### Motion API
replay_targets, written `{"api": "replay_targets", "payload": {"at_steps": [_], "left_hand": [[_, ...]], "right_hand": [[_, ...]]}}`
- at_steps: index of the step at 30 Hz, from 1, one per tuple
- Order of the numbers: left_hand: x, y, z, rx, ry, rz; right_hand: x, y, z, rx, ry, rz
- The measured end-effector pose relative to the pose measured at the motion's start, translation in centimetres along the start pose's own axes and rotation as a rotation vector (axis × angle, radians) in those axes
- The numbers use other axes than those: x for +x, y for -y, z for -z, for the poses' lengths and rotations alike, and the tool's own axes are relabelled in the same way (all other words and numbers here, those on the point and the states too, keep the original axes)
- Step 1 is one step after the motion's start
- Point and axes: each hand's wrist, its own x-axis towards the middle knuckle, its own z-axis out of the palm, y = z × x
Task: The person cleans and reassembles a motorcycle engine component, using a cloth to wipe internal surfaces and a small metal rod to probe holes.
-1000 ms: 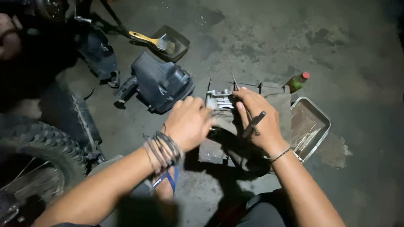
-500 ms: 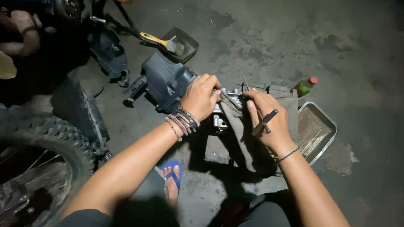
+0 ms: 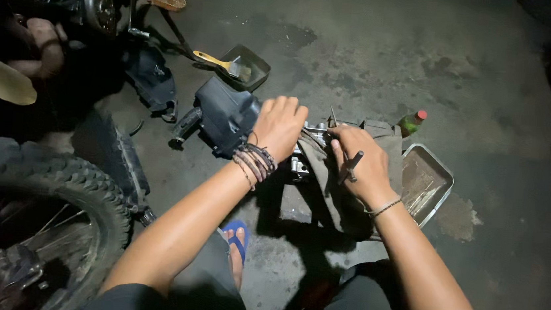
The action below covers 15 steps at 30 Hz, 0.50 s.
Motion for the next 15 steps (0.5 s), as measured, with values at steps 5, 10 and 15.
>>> {"api": "replay_targets", "payload": {"at_steps": [5, 10, 15], "left_hand": [[0.0, 1.2, -2.2, 0.036, -0.292, -0.241], [-0.8, 1.3, -0.1, -0.529, -0.062, 0.07], [-0.8, 2.1, -1.1, -0.602, 0.127, 0.277]], "right_hand": [[-0.3, 0.7, 0.5, -0.032, 0.006, -0.04], [0.0, 0.8, 0.9, 0.011, 0.042, -0.078], [0.0, 0.4, 0.5, 0.011, 0.021, -0.058]]}}
